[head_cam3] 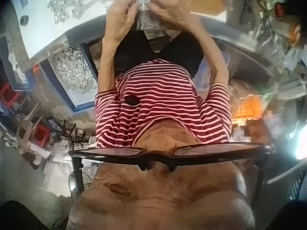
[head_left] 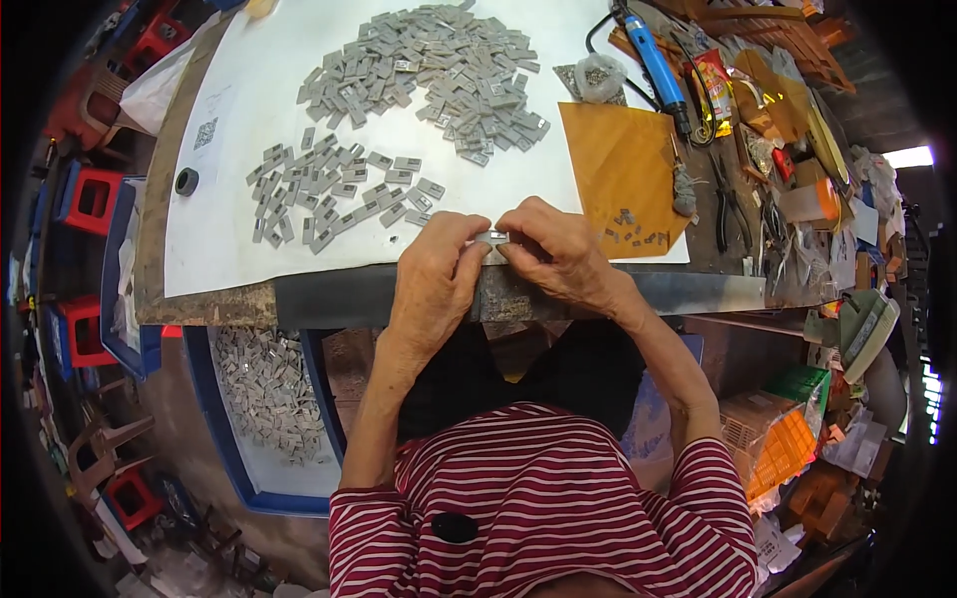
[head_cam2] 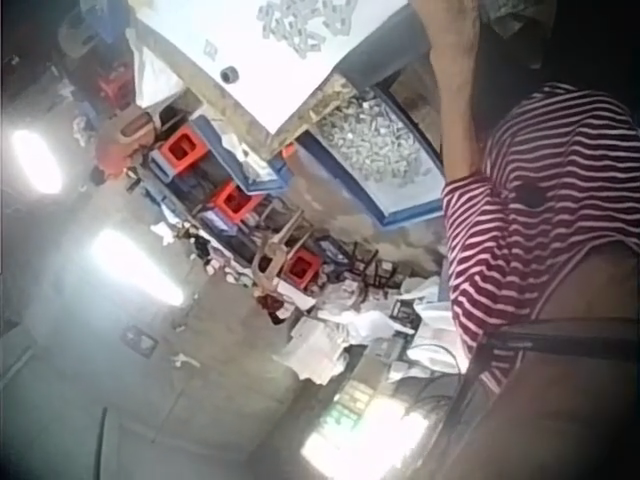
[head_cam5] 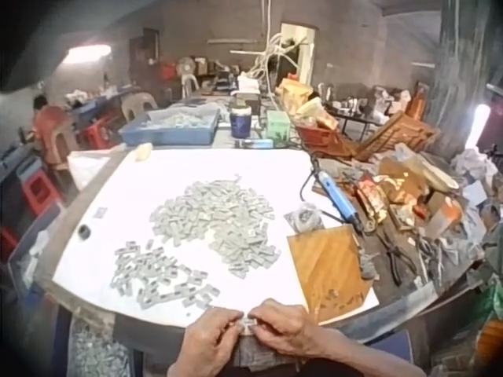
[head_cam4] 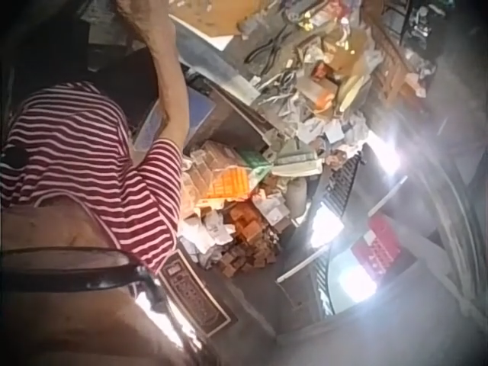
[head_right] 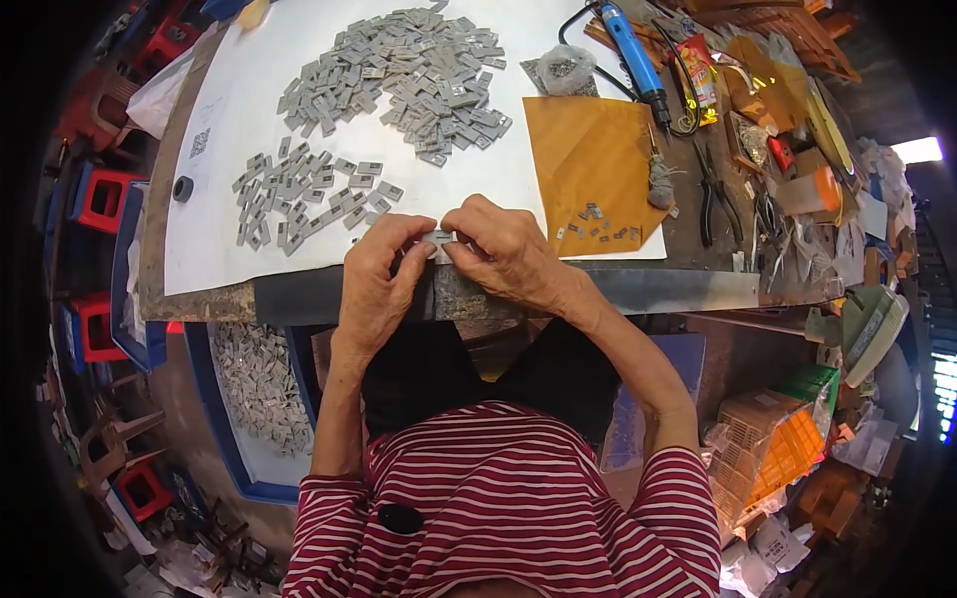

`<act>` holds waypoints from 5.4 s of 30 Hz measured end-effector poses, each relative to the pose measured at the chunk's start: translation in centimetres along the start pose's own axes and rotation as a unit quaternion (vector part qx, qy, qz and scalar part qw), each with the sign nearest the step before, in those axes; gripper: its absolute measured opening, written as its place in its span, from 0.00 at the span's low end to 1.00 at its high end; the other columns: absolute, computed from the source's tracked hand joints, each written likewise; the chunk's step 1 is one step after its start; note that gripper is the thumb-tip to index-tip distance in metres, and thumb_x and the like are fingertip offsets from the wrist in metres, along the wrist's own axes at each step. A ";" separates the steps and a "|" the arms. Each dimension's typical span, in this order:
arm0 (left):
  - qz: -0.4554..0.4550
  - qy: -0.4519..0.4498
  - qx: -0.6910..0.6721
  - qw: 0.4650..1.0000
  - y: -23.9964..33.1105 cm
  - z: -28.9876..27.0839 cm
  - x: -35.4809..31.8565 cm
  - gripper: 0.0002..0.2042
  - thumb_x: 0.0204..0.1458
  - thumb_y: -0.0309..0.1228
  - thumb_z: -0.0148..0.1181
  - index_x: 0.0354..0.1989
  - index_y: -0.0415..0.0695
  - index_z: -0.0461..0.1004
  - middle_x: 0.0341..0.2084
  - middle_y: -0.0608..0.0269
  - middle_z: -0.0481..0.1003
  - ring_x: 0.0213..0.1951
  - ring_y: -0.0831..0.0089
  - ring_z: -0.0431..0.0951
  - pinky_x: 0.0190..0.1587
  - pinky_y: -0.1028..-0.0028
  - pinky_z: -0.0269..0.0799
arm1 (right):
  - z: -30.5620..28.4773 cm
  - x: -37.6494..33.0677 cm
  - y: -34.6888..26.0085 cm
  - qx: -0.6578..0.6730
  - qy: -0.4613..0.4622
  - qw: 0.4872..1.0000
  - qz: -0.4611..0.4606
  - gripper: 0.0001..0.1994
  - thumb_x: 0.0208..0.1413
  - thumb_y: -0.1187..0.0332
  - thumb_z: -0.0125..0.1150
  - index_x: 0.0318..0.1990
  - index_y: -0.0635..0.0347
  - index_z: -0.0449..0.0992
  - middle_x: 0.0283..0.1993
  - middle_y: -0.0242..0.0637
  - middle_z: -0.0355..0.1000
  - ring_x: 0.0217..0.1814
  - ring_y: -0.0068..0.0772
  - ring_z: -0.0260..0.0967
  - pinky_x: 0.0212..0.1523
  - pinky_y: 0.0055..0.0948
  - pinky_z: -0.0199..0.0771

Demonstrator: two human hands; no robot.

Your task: The person is manually assembling small metal parts on a workbench.

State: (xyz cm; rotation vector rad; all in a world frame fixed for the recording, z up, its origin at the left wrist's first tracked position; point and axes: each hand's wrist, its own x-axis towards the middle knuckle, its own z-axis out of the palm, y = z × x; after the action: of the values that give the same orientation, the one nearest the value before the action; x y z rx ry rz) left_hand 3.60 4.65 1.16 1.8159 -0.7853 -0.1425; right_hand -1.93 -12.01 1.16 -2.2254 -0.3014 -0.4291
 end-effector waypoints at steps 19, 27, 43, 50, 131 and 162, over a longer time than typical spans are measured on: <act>0.085 0.050 0.239 0.966 -3.3 -3.5 -0.9 0.09 0.43 0.21 0.57 0.35 0.40 0.71 0.32 0.58 0.68 0.37 0.62 0.69 0.39 0.67 0.61 | 4.7 3.3 0.1 -0.077 -0.063 0.993 -0.065 0.10 0.42 0.75 0.59 0.35 0.60 0.69 0.29 0.39 0.63 0.27 0.42 0.66 0.25 0.34 0.66; 0.074 0.056 0.224 0.970 -4.1 -5.2 -1.1 0.09 0.42 0.22 0.59 0.34 0.39 0.72 0.31 0.58 0.68 0.36 0.61 0.69 0.39 0.66 0.61 | 5.4 3.3 0.1 -0.047 -0.030 0.997 -0.046 0.11 0.43 0.76 0.60 0.37 0.61 0.69 0.30 0.39 0.65 0.26 0.38 0.68 0.24 0.30 0.67; 0.052 0.050 0.269 0.961 -3.9 -5.5 -0.6 0.08 0.41 0.20 0.59 0.32 0.36 0.73 0.30 0.53 0.70 0.32 0.56 0.71 0.34 0.66 0.66 | -2.1 -0.7 0.0 -0.035 0.003 0.996 0.085 0.07 0.46 0.77 0.57 0.34 0.66 0.71 0.27 0.38 0.66 0.24 0.30 0.66 0.24 0.25 0.65; 0.022 0.063 0.299 0.952 -4.2 -5.0 -1.0 0.09 0.42 0.23 0.60 0.33 0.37 0.73 0.32 0.57 0.69 0.37 0.59 0.70 0.40 0.64 0.63 | -3.4 -2.9 -0.1 -0.055 0.012 0.993 0.099 0.07 0.45 0.78 0.58 0.33 0.66 0.72 0.27 0.38 0.66 0.24 0.30 0.64 0.24 0.26 0.62; 0.062 0.034 0.179 0.981 -1.0 2.9 2.2 0.09 0.42 0.17 0.55 0.33 0.38 0.70 0.28 0.54 0.69 0.33 0.57 0.70 0.35 0.65 0.65 | -6.1 -5.5 2.3 -0.155 0.006 0.974 0.167 0.05 0.45 0.77 0.55 0.30 0.65 0.66 0.28 0.41 0.64 0.29 0.43 0.65 0.29 0.33 0.64; 0.068 -0.040 0.203 0.976 -2.8 4.0 7.0 0.08 0.42 0.19 0.55 0.33 0.40 0.71 0.29 0.54 0.68 0.36 0.55 0.69 0.38 0.62 0.67 | -7.1 -5.8 2.7 0.391 0.134 0.845 0.339 0.04 0.50 0.76 0.56 0.34 0.65 0.72 0.23 0.24 0.64 0.19 0.11 0.54 0.19 0.12 0.52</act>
State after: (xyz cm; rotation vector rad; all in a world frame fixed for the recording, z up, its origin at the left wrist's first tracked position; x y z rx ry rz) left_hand 8.47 -2.05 -0.91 2.1393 -1.0517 0.0389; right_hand -7.69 -19.67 1.18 -1.3102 0.4079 -0.1645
